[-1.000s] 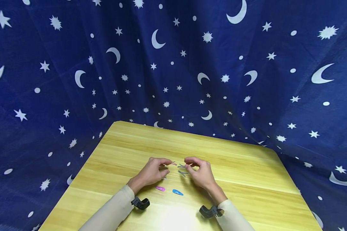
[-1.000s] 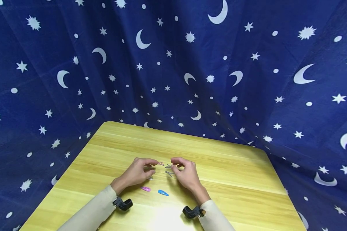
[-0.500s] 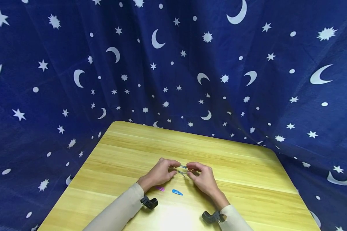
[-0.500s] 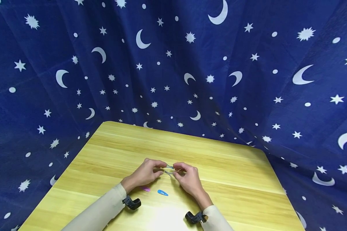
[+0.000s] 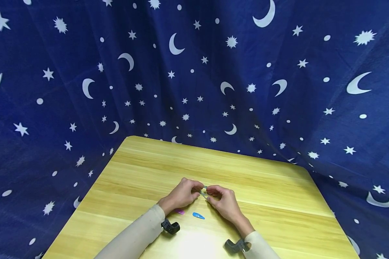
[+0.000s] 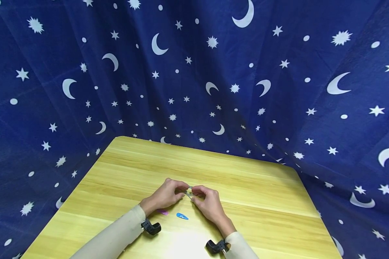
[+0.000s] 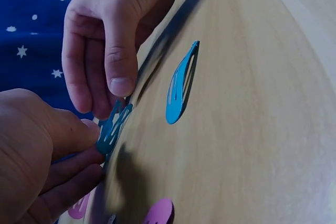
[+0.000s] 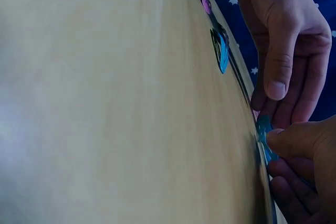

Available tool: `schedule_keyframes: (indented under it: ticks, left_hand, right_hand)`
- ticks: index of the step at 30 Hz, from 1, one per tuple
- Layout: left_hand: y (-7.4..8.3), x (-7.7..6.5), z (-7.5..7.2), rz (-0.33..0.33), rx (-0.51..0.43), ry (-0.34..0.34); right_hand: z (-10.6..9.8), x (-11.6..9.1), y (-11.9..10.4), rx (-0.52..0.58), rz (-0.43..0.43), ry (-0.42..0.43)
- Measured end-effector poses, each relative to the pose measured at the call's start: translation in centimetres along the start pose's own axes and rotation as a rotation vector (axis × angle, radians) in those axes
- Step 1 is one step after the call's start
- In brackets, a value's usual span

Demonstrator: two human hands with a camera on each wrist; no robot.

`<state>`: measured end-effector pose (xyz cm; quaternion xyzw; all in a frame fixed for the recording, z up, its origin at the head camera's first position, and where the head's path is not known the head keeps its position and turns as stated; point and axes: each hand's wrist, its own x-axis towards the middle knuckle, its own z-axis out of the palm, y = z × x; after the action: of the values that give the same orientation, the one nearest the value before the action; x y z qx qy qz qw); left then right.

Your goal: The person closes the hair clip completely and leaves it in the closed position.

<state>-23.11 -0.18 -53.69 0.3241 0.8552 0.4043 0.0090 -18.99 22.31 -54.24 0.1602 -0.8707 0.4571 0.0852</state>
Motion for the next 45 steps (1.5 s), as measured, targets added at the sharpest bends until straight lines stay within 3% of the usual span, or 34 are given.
schedule_keyframes:
  ticks: [19, 31, 45]
  left_hand:
    - [0.0, 0.6, 0.8, 0.026, 0.056, 0.014]
    - [-0.4, 0.6, 1.4, 0.097, 0.066, 0.058]
    - [0.3, 0.4, 1.4, 0.055, 0.089, 0.038]
  right_hand:
    - [0.7, 0.0, -0.2, -0.011, 0.016, 0.019]
    - [0.9, 0.3, -0.2, -0.039, 0.016, 0.039]
    - [0.8, 0.2, -0.6, -0.03, 0.026, 0.037]
